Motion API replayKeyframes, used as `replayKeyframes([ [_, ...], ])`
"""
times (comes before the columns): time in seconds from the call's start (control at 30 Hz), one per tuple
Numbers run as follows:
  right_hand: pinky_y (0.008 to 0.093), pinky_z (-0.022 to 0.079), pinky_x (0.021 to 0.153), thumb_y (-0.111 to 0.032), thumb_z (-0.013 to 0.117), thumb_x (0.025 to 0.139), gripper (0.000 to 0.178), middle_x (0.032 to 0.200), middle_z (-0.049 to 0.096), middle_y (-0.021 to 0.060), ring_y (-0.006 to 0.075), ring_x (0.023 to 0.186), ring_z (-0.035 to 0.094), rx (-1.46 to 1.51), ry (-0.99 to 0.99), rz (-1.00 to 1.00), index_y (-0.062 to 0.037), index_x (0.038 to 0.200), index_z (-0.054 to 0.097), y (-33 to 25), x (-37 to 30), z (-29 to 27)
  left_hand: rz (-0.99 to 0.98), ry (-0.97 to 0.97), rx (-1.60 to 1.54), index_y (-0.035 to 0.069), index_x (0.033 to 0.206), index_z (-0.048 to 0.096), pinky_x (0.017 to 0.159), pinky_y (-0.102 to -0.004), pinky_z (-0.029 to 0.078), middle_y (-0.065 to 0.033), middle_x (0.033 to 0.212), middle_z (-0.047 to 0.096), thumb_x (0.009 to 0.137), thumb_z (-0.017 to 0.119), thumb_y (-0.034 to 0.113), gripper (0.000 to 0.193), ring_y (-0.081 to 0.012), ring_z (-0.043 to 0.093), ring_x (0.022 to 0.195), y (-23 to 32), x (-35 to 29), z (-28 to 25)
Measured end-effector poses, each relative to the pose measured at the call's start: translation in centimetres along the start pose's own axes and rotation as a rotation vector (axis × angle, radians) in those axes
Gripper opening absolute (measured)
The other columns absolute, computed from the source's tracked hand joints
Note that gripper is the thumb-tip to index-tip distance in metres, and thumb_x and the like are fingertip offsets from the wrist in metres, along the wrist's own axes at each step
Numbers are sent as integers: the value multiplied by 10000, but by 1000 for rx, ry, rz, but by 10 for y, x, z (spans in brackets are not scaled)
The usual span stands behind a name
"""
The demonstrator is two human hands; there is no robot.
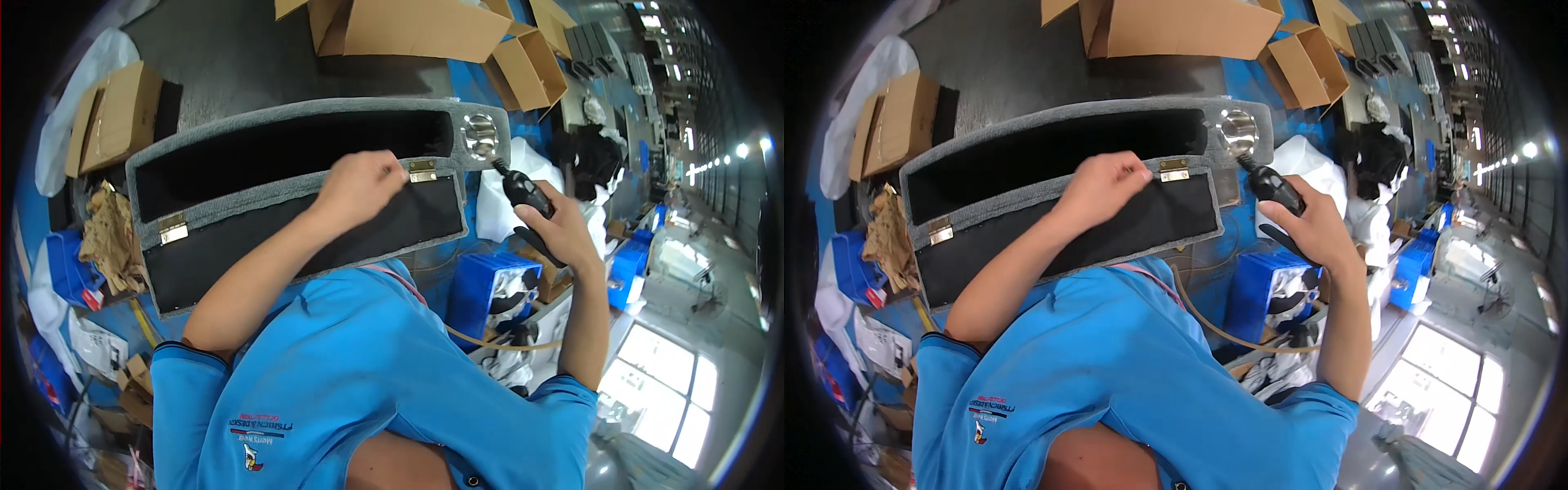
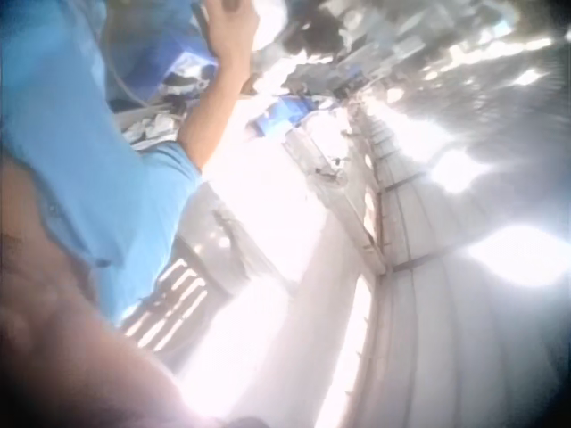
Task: The person assembles a grey upholstered furniture component. They use a rubber mallet to tap a metal ring into place, then use a pneumatic drill to secure metal brackets and hinges to the frame. The person handles screws and small hardware parts throughout the process.
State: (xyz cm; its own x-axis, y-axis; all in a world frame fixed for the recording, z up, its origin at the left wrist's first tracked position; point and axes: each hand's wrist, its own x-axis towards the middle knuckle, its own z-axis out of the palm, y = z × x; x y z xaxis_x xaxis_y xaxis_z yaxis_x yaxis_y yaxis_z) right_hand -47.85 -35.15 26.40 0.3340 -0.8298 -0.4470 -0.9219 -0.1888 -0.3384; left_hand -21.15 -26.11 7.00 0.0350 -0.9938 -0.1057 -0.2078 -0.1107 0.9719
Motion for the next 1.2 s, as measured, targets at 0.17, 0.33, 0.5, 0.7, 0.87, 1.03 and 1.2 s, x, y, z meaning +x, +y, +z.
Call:
replayKeyframes([
  [0.17,275,447,703,-276,717,918,338,798,572,5,107,750,490,401,295,10,9,1083,642,85,-24,58,-16,30,502,90,943,721,686,-414,524,-109,729,681,868,745,343,265,-291,690,742,11,41,14],
  [0.33,260,411,691,-277,709,935,283,825,537,-27,90,768,465,713,401,151,-26,1040,631,147,-50,126,-141,-132,539,92,930,716,712,-426,525,-98,777,700,858,760,355,277,-296,695,801,4,64,24],
  [0.5,257,427,688,-238,679,958,245,838,561,-16,80,779,499,1009,486,206,-19,1044,612,176,-62,186,-225,-181,573,73,898,719,701,-412,514,-87,775,696,881,741,354,282,-258,688,816,22,65,22],
  [0.7,256,429,693,-233,641,982,237,877,568,-13,74,800,510,1098,542,212,-13,1068,617,205,-50,226,-423,160,-153,80,878,662,503,-256,302,81,612,391,1031,587,434,393,-48,340,529,17,26,-27],
  [0.87,292,459,495,-333,586,1020,309,716,600,78,157,526,564,1252,523,158,-42,1106,523,202,-25,218,-485,354,-1249,97,910,591,489,-234,272,64,664,355,1094,489,332,315,-71,307,533,-2,-61,-105],
  [1.03,291,484,488,-430,534,1025,402,717,599,90,169,546,583,1230,473,-53,-30,1063,529,235,17,207,-89,947,-1610,44,1004,589,586,-256,361,-14,836,486,1084,492,259,248,-125,440,738,-7,-159,-172],
  [1.2,287,487,480,-500,510,1016,531,808,591,121,187,578,592,1170,355,-172,14,1150,497,185,46,154,224,601,-1615,46,986,591,636,-268,403,-26,802,499,1088,474,260,265,-153,488,747,-77,-321,-211],
])
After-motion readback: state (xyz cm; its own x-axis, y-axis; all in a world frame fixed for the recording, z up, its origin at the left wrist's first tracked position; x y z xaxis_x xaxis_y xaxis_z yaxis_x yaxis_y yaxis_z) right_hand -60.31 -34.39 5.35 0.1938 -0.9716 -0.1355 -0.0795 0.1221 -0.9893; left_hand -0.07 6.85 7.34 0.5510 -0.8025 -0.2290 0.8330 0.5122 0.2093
